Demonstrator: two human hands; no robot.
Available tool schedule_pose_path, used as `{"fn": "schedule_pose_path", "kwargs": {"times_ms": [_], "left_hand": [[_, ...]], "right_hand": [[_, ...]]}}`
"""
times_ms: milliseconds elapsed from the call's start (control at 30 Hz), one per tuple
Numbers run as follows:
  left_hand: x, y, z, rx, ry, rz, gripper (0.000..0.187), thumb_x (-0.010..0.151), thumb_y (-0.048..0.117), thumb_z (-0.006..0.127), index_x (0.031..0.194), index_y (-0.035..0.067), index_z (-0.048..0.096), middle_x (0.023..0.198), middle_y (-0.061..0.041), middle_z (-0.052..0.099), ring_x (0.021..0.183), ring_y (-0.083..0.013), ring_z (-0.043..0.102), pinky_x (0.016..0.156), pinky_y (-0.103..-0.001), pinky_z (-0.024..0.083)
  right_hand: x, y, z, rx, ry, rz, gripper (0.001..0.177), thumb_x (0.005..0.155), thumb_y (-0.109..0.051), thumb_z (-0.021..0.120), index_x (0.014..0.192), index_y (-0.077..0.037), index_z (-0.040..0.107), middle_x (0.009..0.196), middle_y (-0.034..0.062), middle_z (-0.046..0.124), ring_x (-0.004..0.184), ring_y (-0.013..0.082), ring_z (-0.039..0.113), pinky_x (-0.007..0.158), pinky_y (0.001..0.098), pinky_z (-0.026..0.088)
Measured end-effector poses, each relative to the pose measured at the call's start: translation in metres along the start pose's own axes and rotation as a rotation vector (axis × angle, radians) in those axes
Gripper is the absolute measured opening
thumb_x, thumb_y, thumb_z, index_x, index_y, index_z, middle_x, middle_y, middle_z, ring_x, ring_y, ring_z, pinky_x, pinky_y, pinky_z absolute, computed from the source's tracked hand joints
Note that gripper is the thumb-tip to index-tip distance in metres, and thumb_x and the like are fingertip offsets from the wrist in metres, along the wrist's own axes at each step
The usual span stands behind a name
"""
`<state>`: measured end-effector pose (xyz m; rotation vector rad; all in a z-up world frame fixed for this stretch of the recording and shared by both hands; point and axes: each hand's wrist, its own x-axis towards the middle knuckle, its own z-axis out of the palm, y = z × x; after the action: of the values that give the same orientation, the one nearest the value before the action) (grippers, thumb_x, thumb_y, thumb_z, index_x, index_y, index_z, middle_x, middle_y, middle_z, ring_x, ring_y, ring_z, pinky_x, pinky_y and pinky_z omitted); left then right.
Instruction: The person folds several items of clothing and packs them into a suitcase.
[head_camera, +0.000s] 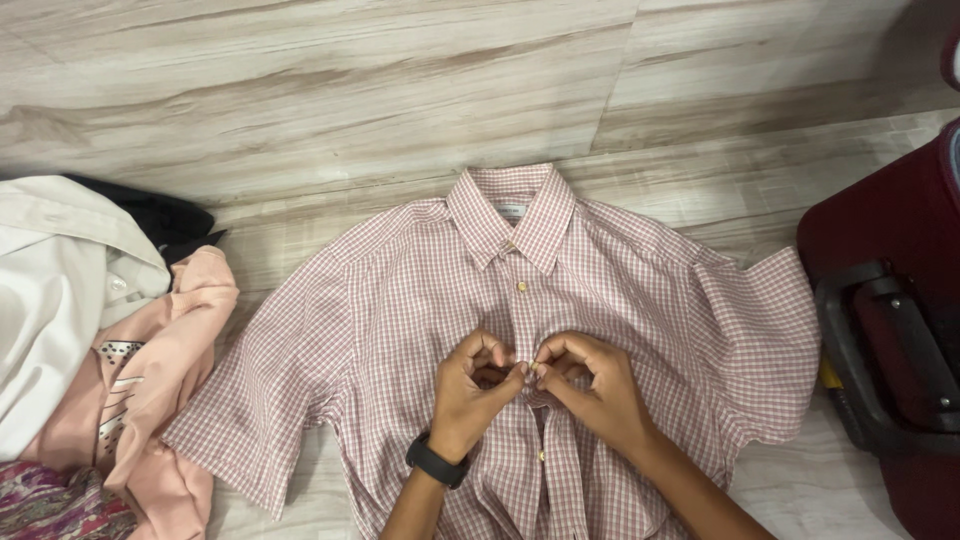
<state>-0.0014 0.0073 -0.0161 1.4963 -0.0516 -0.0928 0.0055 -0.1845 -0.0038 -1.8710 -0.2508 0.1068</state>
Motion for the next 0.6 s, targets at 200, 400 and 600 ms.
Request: {"fn": "schedule_pose_path", "kwargs": {"times_ms": [200,400,600], "left_hand": [[-0.001,0.003,0.001,0.001,-0.031,-0.009,0.023,0.087,-0.003,0.075,0.087,0.009,0.056,0.080,0.001,0.063,0.070,-0.0045,0.061,0.060,-0.021,0.051],[0.000,0.009,0.007,0.194,0.044,0.061,0.015,0.086,-0.001,0.074,0.097,0.006,0.065,0.086,-0.001,0.071,0.076,-0.0048,0.068,0.064,-0.021,0.055],[-0.012,0.030,0.010,0.240,0.232,0.089,0.014,0.090,-0.002,0.068,0.102,0.006,0.070,0.085,-0.003,0.073,0.068,-0.0131,0.066,0.058,-0.025,0.050]], "right_hand": [[0.003,0.005,-0.002,0.148,-0.056,-0.021,0.009,0.086,-0.001,0.071,0.094,0.000,0.071,0.087,0.0068,0.075,0.075,0.0137,0.076,0.067,0.0268,0.065],[0.001,0.005,-0.001,0.237,0.020,-0.017,0.008,0.091,-0.002,0.068,0.099,-0.001,0.072,0.088,0.0087,0.076,0.072,0.0133,0.075,0.065,0.0260,0.063],[-0.003,0.002,-0.004,0.004,0.308,-0.241,0.008,0.093,-0.001,0.069,0.101,-0.002,0.072,0.091,0.0085,0.076,0.072,0.0139,0.075,0.062,0.0251,0.060]]}}
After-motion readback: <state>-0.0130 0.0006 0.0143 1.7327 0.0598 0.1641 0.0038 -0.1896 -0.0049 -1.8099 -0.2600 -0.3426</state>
